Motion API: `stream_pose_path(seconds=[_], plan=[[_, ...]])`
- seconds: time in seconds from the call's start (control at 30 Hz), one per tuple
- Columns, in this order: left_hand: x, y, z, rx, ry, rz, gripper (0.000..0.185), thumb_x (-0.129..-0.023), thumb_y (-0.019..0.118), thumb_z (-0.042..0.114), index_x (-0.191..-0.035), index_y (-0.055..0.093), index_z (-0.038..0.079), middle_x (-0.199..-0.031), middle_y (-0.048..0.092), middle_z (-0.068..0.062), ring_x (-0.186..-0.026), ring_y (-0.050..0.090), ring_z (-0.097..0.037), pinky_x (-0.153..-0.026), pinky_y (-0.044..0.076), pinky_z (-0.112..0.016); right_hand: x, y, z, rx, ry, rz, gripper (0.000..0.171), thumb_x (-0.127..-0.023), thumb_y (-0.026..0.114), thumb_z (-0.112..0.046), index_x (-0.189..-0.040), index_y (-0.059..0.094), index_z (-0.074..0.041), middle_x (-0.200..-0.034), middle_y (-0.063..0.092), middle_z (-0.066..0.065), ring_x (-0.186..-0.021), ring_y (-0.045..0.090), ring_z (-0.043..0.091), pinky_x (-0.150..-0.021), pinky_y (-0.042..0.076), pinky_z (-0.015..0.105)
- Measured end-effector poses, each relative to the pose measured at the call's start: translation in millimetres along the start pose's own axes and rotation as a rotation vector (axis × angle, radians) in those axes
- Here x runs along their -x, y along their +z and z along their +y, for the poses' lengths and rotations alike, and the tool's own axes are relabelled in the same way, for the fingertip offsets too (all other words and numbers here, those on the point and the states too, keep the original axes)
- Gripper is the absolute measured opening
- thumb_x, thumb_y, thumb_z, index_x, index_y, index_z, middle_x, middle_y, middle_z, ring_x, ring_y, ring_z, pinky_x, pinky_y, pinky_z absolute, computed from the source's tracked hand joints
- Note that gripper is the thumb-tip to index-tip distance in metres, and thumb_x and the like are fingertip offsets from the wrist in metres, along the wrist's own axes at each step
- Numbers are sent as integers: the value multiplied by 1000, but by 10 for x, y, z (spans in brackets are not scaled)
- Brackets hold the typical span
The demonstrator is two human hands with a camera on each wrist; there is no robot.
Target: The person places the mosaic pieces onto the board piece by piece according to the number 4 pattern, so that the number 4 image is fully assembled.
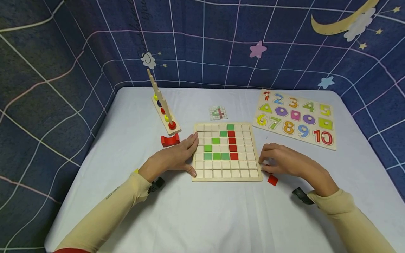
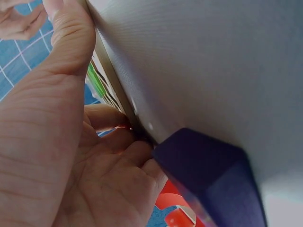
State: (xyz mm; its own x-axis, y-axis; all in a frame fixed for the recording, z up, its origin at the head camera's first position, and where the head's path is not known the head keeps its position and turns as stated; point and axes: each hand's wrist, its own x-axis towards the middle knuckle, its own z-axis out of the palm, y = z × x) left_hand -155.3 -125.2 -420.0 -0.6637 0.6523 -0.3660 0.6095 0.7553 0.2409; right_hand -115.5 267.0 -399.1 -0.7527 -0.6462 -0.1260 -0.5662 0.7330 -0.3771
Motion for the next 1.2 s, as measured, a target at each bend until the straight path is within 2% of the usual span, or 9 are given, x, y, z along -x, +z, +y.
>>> stream_pose_path(seconds=[0.17, 0.23, 0.4, 0.67, 0.8, 1.0, 1.2], plan=[[1, 5, -16, 2, -6, -13, 129, -84, 79, 62, -170, 9, -3, -182, -1, -20, -170, 8, -37, -134, 27, -46, 141, 31, 6, -39, 105, -48, 21, -89, 87, -22, -109, 79, -22, -104, 64, -7, -94, 57, 11, -81, 56, 27], [2, 10, -28, 0, -8, -14, 129, -84, 79, 62, -170, 9, -3, -182, -1, -20, -170, 8, -37, -134, 27, -46, 170, 54, 9, -65, 105, -48, 20, -89, 86, -19, -108, 78, -21, -102, 63, -7, -92, 57, 10, -80, 56, 26], [2, 7, -49, -16, 0, 2, 129, -84, 79, 62, -170, 10, -3, -181, 1, -20, -170, 9, -37, -134, 28, -46, 177, 106, 9, -116, 82, -34, 18, -89, 83, -9, -104, 76, -18, -100, 63, -6, -90, 58, 8, -80, 59, 26], [2, 5, -31, -2, 8, 0, 128, -85, 79, 62, -170, 10, -4, -181, 1, -22, -169, 9, -38, -134, 27, -47, 194, 100, 7, -74, 66, -33, 20, -88, 82, -7, -102, 76, -20, -100, 62, -7, -92, 58, 9, -82, 60, 26], [7, 1, -23, -9, 10, 2, 128, -84, 79, 62, -170, 10, -4, -181, 1, -22, -169, 9, -38, -134, 27, -47, 179, 66, -20, -39, 48, -6, 20, -88, 82, -7, -101, 76, -21, -99, 62, -7, -93, 58, 10, -81, 59, 26], [9, -6, -20, -10, 4, 0, 128, -84, 79, 61, -170, 11, -4, -181, 1, -22, -169, 9, -38, -134, 27, -47, 72, 32, -102, -22, 5, 17, 21, -88, 80, -6, -101, 75, -21, -100, 60, -6, -97, 56, 12, -81, 56, 25], [5, 1, -9, 0, 12, 0, 128, -84, 80, 61, -170, 10, -5, -181, 1, -22, -169, 9, -38, -134, 27, -47, -87, 50, -206, -5, -87, 20, 19, -91, 79, -5, -102, 74, -20, -104, 61, -4, -101, 55, 13, -84, 57, 29]])
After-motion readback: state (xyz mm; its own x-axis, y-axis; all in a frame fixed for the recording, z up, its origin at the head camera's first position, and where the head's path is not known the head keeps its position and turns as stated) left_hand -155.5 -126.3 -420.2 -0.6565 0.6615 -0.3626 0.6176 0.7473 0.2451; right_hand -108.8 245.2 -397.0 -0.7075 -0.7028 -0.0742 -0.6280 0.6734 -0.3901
